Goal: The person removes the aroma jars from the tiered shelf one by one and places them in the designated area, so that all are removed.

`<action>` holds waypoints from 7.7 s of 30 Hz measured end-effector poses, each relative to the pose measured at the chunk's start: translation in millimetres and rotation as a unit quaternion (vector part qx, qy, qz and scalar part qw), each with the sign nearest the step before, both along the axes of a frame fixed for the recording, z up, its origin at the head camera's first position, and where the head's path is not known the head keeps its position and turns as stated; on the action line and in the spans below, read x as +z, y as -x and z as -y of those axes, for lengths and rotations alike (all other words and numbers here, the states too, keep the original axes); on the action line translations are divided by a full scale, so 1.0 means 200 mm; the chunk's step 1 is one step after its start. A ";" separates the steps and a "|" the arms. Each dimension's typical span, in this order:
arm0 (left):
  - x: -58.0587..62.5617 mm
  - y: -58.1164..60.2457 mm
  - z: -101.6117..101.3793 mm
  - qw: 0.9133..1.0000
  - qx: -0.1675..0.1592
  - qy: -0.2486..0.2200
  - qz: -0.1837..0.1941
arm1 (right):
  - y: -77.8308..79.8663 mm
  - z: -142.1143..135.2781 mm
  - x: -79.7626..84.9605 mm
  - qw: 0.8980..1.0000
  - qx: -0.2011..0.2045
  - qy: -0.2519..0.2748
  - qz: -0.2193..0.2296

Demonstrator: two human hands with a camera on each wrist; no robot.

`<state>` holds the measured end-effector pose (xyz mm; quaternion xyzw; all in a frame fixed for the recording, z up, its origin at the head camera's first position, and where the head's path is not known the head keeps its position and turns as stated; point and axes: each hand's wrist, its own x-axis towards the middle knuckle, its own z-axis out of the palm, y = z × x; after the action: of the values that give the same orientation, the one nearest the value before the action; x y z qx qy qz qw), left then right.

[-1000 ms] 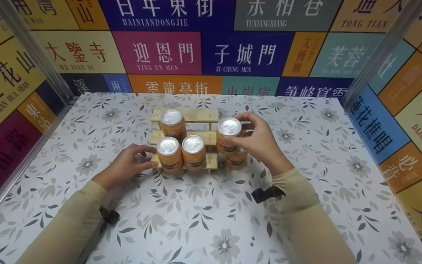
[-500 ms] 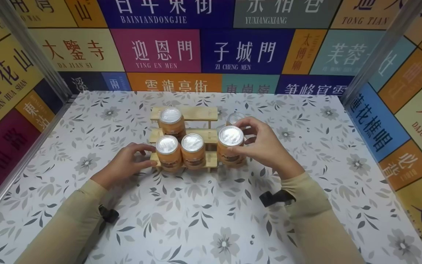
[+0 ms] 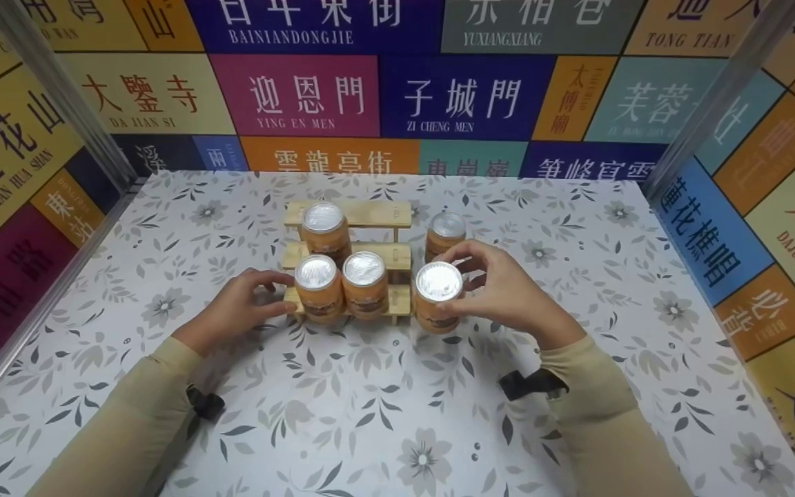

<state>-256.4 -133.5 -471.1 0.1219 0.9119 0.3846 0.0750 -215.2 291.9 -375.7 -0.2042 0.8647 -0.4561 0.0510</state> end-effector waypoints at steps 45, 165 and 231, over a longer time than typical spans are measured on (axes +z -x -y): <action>0.00 0.00 0.01 1.000 -0.004 -0.014 -0.005 | -0.01 -0.09 -0.17 0.994 0.032 -0.092 0.058; 0.00 0.00 0.00 1.000 0.002 -0.010 -0.003 | 0.34 0.31 0.11 0.964 -0.215 0.158 -0.008; -0.01 -0.01 0.00 1.000 0.005 -0.016 -0.008 | 0.51 -0.35 -0.32 0.974 -0.203 -0.005 0.098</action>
<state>-254.6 -133.6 -472.6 0.1219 0.9069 0.3983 0.0641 -318.1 361.0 -440.2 0.0216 0.8810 -0.4706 0.0422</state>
